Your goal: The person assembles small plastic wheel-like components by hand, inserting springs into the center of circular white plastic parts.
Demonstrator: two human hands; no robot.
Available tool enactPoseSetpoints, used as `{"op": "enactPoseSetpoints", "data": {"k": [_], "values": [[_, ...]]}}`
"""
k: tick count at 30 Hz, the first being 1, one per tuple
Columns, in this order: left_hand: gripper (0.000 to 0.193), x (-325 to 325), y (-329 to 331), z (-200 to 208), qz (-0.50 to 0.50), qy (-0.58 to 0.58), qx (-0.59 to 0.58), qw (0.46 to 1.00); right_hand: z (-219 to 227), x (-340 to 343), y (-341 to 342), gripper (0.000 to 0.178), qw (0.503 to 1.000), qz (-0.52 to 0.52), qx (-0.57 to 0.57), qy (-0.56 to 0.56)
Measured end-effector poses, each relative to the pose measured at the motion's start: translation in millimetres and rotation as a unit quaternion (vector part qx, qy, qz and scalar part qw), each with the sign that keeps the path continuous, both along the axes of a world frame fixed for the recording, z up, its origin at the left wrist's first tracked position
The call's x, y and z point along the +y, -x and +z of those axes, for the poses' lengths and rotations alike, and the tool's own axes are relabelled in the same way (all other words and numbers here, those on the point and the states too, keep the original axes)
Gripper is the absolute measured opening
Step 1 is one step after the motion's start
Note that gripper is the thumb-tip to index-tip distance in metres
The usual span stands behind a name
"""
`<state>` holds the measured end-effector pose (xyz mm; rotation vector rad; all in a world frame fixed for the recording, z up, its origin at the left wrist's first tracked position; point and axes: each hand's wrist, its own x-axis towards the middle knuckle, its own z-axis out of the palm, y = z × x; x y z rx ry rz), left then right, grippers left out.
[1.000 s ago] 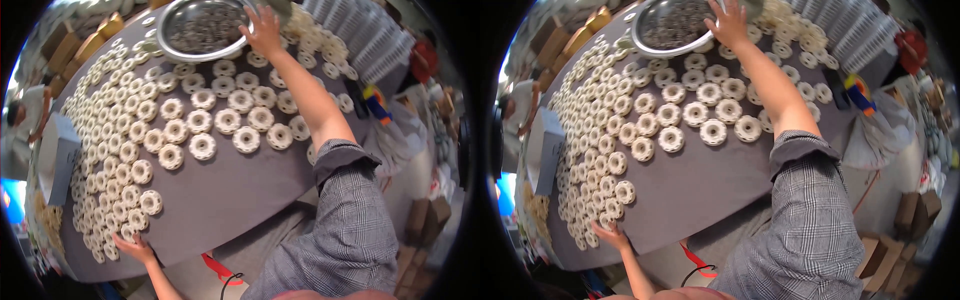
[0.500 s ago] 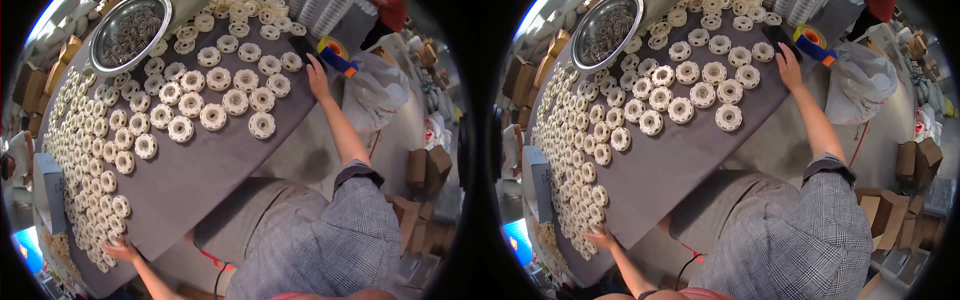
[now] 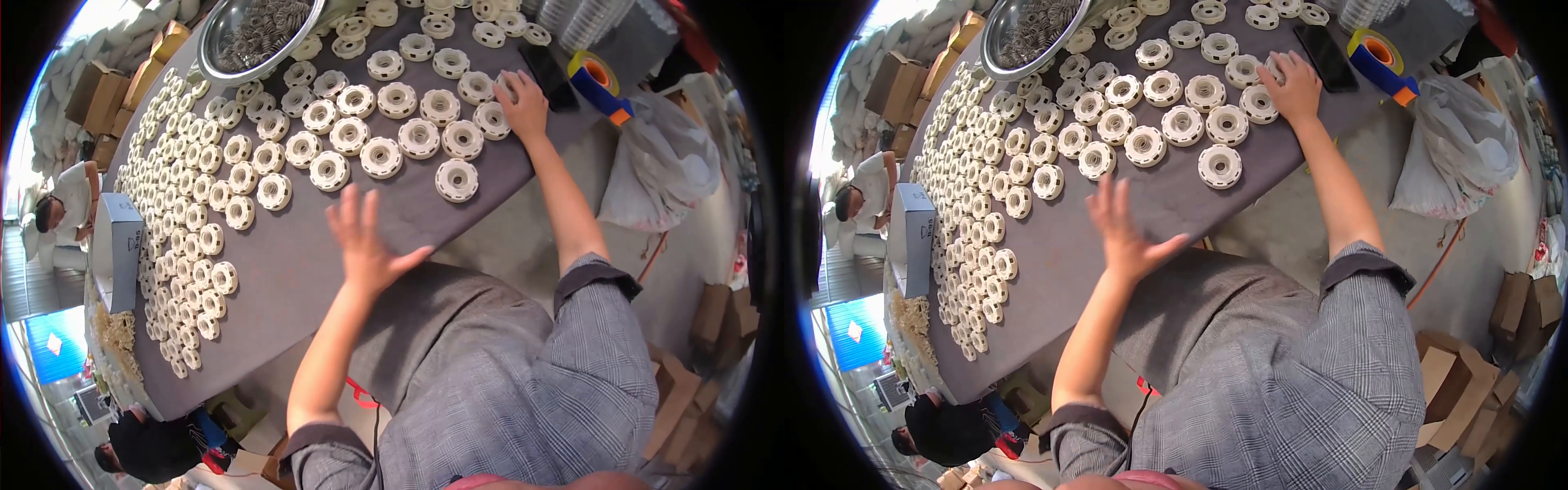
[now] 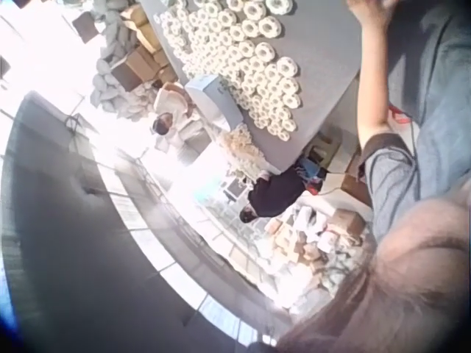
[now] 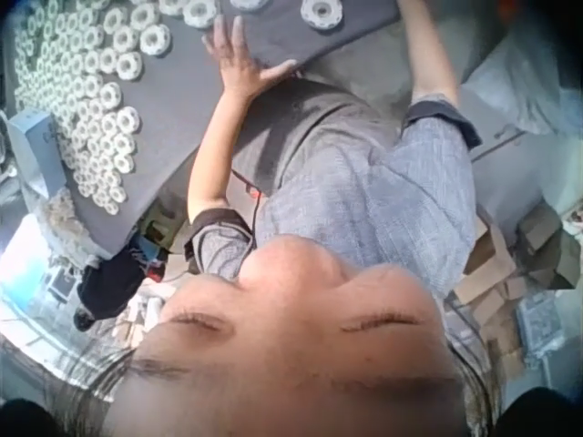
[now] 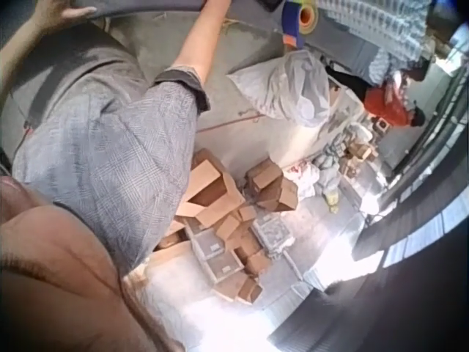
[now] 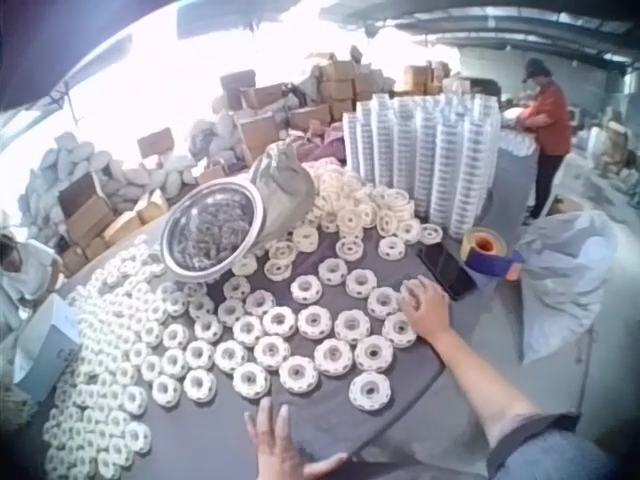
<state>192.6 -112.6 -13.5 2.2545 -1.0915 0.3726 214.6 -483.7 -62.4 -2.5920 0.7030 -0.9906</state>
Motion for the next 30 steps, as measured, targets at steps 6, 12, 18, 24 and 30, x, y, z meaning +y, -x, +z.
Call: {"op": "enactPoseSetpoints", "data": {"k": [6, 12, 18, 24, 30], "values": [[0.114, -99.0, -1.7, -13.0, -0.010, 0.001, 0.038, 0.999, -8.0, 30.2, 7.5, 0.047, 0.999, 0.026, -0.009, -0.037], [0.120, -105.6, -4.9, -27.6, 0.059, -0.008, 0.105, 0.993, 7.4, 65.1, 14.3, 0.055, 0.995, 0.019, 0.064, 0.076], [0.120, -86.4, -7.2, -32.4, 0.105, 0.012, 0.106, 0.989, 11.5, 88.7, 8.4, 0.063, 0.991, 0.064, 0.092, 0.077], [0.118, -62.9, -3.5, -30.9, 0.151, 0.007, 0.091, 0.984, 11.5, 116.6, 4.4, 0.065, 0.988, 0.124, 0.075, 0.047], [0.120, -30.7, -1.7, -31.2, 0.206, -0.001, 0.095, 0.974, 17.2, 151.2, 0.9, 0.064, 0.983, 0.153, 0.079, 0.065]]}}
